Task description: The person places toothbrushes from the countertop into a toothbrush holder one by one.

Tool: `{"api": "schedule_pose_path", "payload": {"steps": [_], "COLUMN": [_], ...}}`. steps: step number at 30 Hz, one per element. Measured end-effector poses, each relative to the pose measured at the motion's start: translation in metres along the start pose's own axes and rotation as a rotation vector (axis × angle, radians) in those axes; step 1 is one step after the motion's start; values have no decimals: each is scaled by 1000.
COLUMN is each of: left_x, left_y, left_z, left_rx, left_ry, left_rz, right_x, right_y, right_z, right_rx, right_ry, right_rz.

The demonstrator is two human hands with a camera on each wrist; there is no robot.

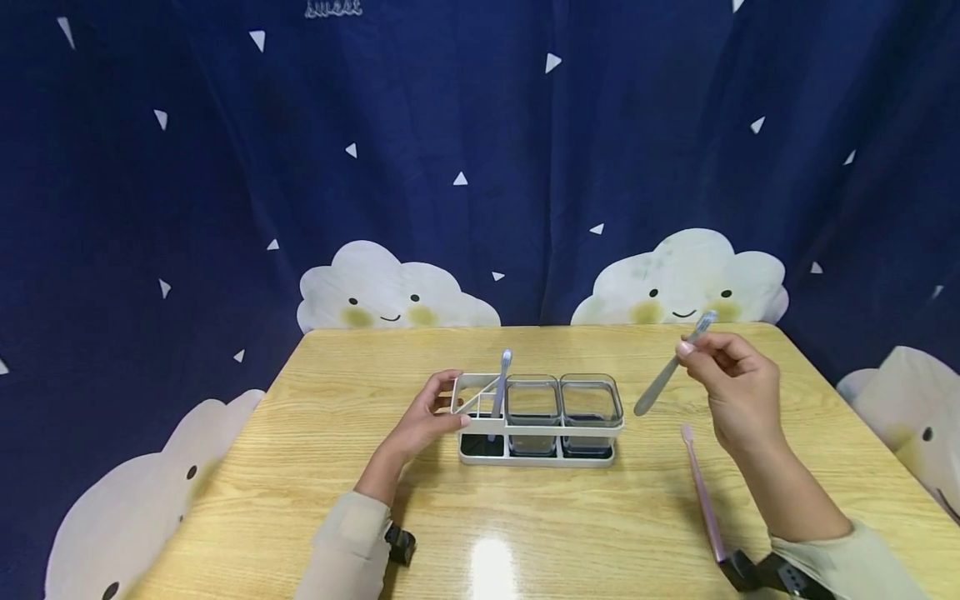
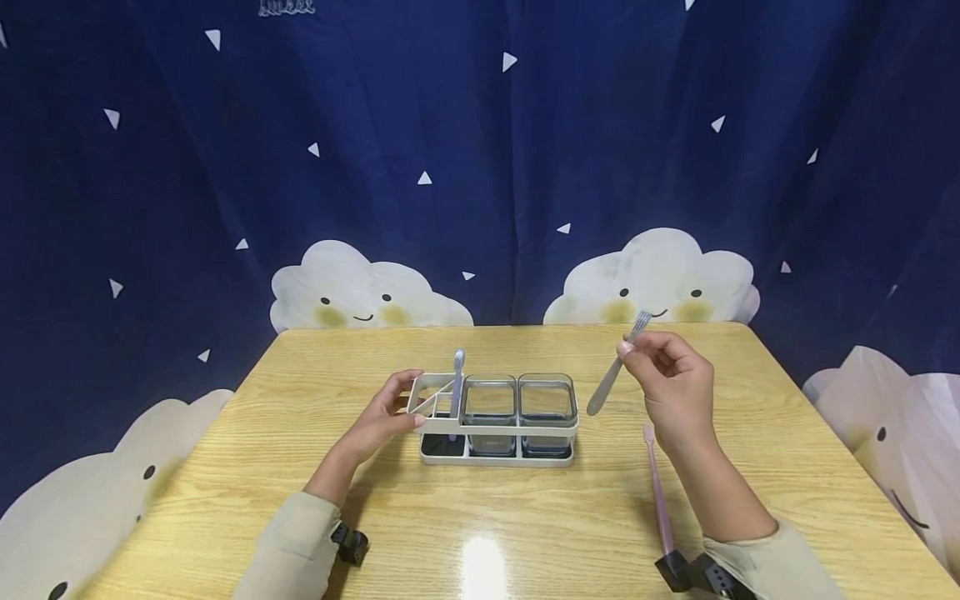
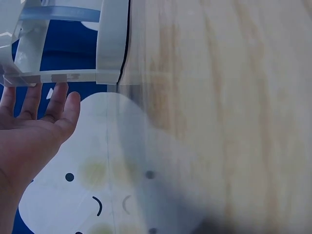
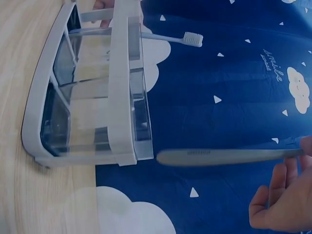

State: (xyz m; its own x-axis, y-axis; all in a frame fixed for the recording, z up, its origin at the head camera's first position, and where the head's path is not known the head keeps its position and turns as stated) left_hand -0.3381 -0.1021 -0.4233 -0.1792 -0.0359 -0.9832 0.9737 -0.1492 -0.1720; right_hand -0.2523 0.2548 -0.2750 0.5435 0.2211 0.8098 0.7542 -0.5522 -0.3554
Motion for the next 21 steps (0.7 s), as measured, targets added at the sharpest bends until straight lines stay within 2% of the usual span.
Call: {"api": "schedule_pose_path", "payload": {"steps": [7,12,21], "left_x": [-1,-2,-26], "left_y": [-1,-1,11], "left_z": [1,1,-7], "left_rx": [-23,-21,24], "left_ry": [0,11,-21], "left_rz": [-36,-18,1], "right_x": [-1,-3,-13], "right_y": [2,3,5], "right_z": [-14,-20,-30], "right_rx": [29,11,0], "right_ry": [-56,-47,-22], "right_rz": [-4,-17,-36]}}
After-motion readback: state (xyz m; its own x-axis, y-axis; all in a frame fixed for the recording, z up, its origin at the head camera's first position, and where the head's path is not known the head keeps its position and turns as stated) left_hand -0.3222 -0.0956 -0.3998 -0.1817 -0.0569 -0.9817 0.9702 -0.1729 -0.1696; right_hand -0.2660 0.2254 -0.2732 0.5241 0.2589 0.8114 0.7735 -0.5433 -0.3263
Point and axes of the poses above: each hand's wrist, its own y-axis away from the middle knuckle, its own z-axis out of the back of the hand, x = y × z, the point moved 10 cm from there along -y, towards the middle knuckle, and after that the axes turned 15 degrees about -x, right-handed, at the moved point
